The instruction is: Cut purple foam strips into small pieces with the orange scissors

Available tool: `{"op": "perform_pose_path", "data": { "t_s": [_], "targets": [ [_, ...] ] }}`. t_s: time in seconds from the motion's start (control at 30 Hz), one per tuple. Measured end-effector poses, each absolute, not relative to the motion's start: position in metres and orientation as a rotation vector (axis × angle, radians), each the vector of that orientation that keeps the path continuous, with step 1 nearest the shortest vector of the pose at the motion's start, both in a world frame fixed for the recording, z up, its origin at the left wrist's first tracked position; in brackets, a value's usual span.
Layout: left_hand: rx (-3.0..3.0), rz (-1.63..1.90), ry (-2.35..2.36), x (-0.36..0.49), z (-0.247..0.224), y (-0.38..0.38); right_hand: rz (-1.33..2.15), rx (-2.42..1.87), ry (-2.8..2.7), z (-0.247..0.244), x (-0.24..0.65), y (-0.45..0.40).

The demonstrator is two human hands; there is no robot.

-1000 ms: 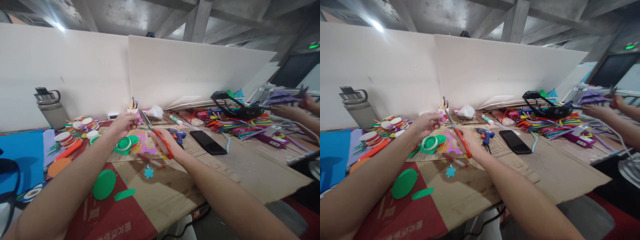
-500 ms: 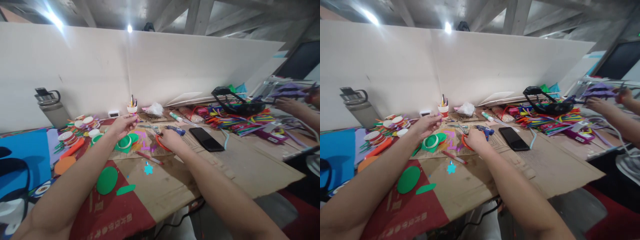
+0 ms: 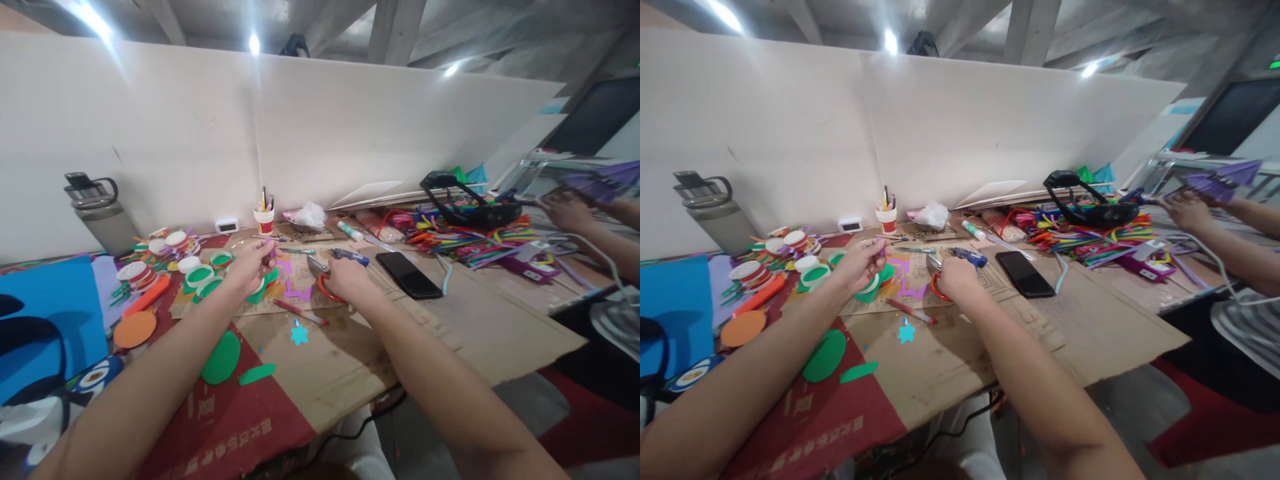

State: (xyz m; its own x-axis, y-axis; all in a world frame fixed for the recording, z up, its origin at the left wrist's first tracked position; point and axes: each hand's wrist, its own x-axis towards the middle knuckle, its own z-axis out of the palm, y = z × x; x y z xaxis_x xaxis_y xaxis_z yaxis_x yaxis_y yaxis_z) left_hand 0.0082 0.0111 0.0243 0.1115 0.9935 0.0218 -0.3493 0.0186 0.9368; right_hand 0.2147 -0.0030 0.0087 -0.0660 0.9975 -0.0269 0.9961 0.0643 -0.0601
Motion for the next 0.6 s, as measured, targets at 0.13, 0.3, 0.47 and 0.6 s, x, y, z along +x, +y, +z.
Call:
{"op": "perform_pose_path", "data": {
  "t_s": [0.13, 0.3, 0.47, 0.6],
  "targets": [
    [1.003, 1.331, 0.868, 0.009, 0.016, 0.008, 0.096, -2.112, -2.375, 0.008, 0.216, -0.006],
    [1.072, 1.34, 0.831, 0.007, 0.003, 0.004, 0.08, -2.122, -2.476, 0.022, 0.21, -0.015],
    [1.074, 1.353, 0.73, 0.0, -0.012, 0.004, -0.023, -2.052, -2.41, 0.038, 0.198, -0.009],
    [1.06, 1.255, 0.592, -0.004, -0.014, 0.003, -0.032, -1.943, -2.45, 0.036, 0.184, 0.018]
  ]
}}
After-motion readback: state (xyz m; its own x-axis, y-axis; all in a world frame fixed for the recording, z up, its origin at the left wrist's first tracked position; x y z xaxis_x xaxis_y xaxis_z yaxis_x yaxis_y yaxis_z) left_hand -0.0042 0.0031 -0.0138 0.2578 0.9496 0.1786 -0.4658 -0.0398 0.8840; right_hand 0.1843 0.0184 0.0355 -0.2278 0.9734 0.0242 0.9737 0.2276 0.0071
